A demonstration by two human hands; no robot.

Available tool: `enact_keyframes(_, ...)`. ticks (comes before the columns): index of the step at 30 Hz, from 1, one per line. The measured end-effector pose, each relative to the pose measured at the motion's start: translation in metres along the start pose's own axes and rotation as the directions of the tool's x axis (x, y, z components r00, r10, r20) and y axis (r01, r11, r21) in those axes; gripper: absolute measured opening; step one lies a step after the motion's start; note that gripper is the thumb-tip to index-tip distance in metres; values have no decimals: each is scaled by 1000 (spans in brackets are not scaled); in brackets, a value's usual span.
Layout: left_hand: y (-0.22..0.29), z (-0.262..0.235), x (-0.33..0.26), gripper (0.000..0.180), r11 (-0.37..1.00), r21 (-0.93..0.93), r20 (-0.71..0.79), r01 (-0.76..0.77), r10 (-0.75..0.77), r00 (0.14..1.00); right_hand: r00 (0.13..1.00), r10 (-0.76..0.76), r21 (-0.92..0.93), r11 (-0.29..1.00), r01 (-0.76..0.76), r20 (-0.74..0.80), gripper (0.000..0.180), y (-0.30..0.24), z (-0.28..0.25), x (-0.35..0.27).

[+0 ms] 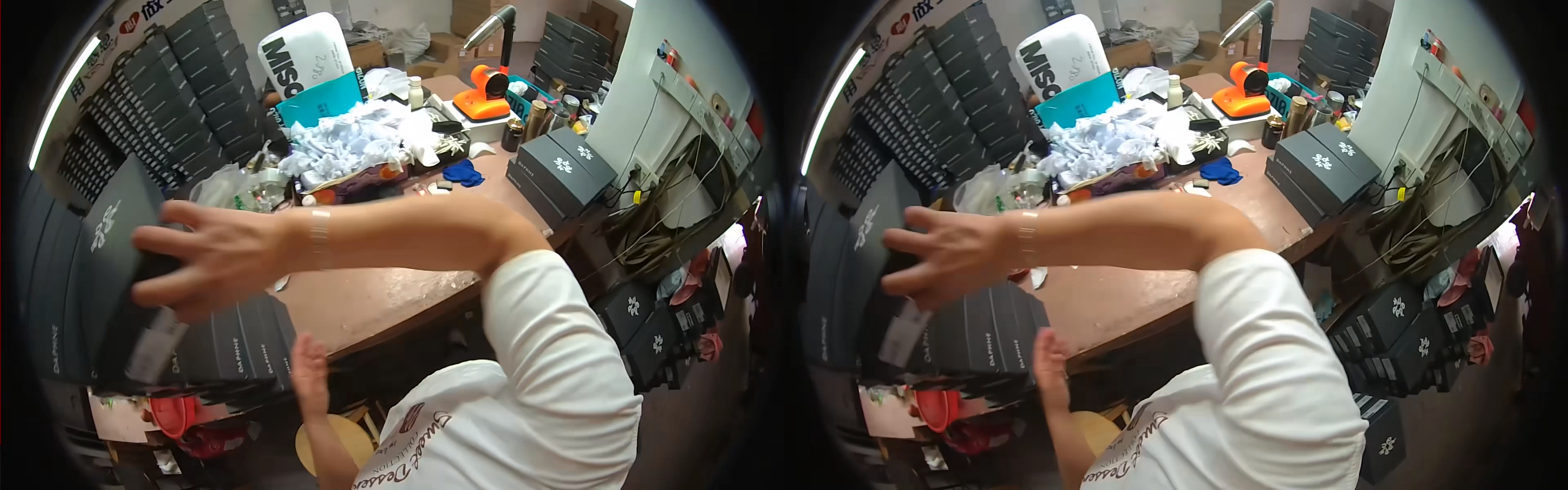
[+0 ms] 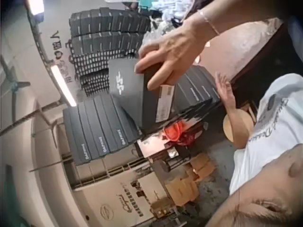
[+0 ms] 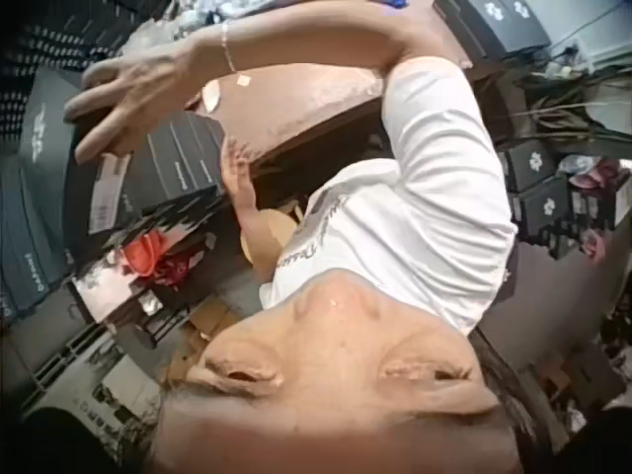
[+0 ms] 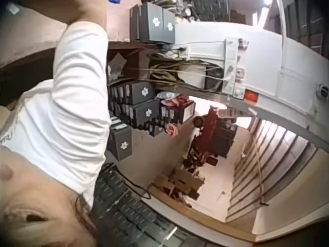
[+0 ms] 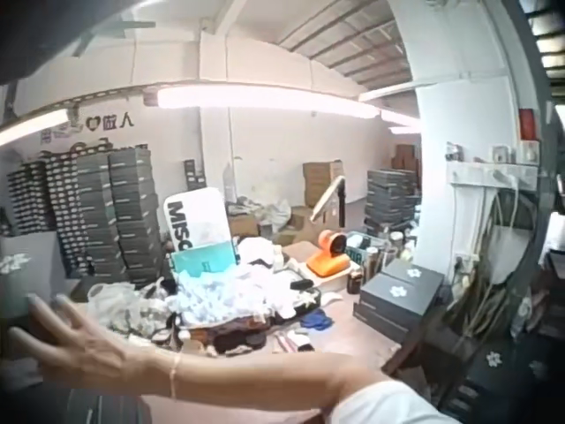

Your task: The recorder is packing shoes into boxes, applying labels, and using a cleaning cloth or applicator for finishing touches.

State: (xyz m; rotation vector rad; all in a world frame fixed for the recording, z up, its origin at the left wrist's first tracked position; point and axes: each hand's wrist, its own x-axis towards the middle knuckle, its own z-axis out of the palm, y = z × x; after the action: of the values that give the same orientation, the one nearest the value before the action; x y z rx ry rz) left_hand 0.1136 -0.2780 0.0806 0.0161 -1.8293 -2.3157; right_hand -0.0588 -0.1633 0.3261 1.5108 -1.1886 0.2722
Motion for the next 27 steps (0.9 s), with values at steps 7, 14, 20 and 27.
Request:
enact_keyframes(7, -20, 14, 82, 54, 962, -238, -40, 134, -148, 988, 945, 305, 440, 837, -326, 119, 28, -112, -128, -190)
enact_keyframes(14, -188, 46, 105, 56, 687, 65, -310, 724, -676, 669, 187, 526, 295, -128, -947, 829, 22, -194, -80, -353)
enact_keyframes(20, -250, 57, 125, 47, 692, -190, -254, 696, -720, 646, -584, 109, -144, -918, -369, 804, 40, -193, -35, -449)
enact_keyframes(27, -200, -13, 131, 54, 691, 595, -81, 410, -456, 886, -473, 266, 43, -901, -431, 840, 38, -123, -33, -306)
